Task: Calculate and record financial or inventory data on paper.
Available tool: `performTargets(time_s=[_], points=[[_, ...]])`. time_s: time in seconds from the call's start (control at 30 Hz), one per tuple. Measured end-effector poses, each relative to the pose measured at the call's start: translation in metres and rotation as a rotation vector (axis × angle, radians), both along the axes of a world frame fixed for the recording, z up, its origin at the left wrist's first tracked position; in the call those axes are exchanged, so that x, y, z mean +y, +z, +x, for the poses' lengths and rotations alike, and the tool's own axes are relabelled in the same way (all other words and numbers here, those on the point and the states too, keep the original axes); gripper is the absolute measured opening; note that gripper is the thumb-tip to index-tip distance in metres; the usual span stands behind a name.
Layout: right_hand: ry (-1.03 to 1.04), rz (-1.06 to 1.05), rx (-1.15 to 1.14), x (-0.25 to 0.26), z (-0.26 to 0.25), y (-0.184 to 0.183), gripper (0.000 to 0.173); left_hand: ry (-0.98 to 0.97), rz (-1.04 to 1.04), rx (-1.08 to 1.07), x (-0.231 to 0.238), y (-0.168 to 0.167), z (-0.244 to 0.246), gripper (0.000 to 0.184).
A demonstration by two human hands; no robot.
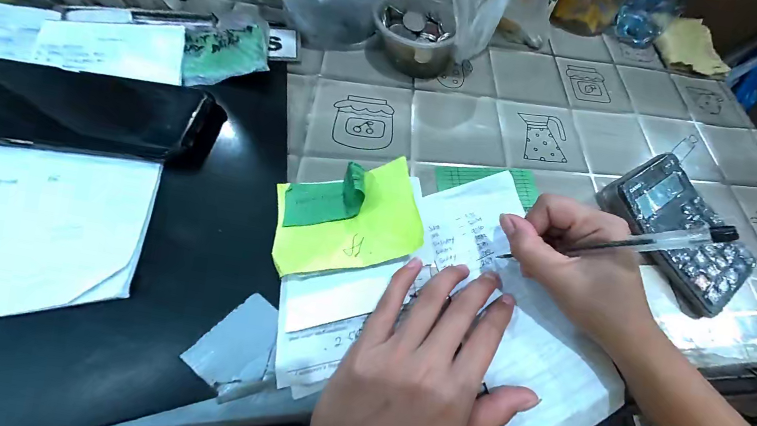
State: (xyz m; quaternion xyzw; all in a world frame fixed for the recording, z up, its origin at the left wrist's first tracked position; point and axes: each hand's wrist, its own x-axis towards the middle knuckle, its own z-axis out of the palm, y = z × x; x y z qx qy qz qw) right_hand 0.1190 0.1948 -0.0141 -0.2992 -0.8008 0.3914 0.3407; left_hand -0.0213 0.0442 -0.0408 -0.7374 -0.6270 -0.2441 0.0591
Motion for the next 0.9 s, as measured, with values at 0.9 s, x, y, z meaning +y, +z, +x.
performTargets(time_s=[0.9], points=[[0.006,0.049,-0.014,0.0009,-0.0008,0.0005,0.025,-0.018,-0.046,-0.009,-0.0002,0.0021,-0.0020,0.065]])
